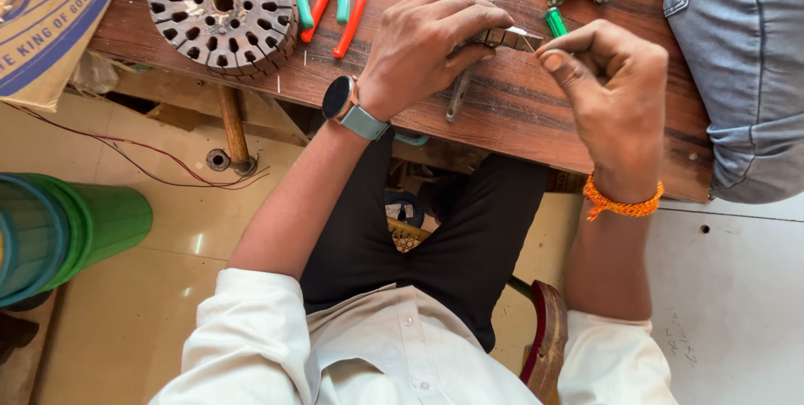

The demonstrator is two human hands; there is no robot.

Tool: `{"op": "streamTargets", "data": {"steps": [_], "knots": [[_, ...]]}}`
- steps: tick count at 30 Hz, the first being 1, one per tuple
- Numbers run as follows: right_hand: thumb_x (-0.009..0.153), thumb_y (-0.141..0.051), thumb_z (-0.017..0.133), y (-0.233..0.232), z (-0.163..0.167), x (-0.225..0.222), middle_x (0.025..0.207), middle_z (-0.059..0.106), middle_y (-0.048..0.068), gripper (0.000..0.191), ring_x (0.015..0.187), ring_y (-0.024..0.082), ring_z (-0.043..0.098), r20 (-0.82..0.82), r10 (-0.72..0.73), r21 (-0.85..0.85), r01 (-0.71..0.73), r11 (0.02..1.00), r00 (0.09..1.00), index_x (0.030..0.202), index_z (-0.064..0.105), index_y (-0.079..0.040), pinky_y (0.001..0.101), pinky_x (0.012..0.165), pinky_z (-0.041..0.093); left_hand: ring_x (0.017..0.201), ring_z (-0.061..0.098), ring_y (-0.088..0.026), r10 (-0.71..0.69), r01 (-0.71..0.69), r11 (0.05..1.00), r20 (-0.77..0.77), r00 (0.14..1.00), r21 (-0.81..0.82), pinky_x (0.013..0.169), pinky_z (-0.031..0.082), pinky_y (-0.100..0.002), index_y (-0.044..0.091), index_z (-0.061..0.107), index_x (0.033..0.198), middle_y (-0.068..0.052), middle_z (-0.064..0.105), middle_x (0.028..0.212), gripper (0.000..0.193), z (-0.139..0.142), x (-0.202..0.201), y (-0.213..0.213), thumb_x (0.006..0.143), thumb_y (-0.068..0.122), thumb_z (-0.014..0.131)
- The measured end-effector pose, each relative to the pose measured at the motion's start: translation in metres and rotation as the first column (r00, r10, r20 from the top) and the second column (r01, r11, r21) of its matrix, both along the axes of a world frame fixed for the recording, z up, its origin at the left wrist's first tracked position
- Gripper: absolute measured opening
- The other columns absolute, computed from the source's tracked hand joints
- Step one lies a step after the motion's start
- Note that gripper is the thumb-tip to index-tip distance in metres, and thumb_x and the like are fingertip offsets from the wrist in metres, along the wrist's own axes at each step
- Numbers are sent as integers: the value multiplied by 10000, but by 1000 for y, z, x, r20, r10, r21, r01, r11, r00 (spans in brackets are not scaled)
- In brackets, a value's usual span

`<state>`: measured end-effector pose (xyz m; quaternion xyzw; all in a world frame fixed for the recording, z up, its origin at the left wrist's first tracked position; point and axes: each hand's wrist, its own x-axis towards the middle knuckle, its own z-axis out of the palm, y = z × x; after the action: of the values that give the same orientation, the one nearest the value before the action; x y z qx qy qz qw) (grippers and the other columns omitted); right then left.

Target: The person holds a small circular electrical component and repeatedly uses a green screwdriver to adjust or tighten parts on its surface. The person rotates the component to access different areas while seated at a workbench with tools and other parts nearby.

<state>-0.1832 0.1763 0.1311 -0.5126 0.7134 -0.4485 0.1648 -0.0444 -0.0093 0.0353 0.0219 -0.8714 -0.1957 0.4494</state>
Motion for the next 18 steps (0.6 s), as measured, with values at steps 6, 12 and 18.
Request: {"op": "streamTargets", "data": {"steps": [6,12,18], "knots": [[977,16,751,-2,-29,25,763,639,44,44,631,64,496,-259,-49,31,59,998,965,1013,725,19,258,554,388,1037,665,-229,3,-5,1000,54,999,29,901,543,-379,161,674,1253,-2,712,1121,378,7,2,0,910,225,819],[995,20,695,-7,-72,39,906,693,139,72,762,196,692,-379,-27,-145,-31,989,925,1061,669,11,310,700,508,1310,513,-207,150,-161,935,-59,987,-316,1079,424,-359,209,671,1389,-14,567,1477,477,-3,20,15,921,155,745],[942,-2,746,15,-51,47,775,653,136,81,620,212,611,-327,37,61,-18,998,944,1019,725,-18,318,606,486,1244,519,-181,69,-98,928,-93,993,-359,1048,429,-369,186,747,1120,46,627,1345,207,-15,30,23,920,233,774]]}}
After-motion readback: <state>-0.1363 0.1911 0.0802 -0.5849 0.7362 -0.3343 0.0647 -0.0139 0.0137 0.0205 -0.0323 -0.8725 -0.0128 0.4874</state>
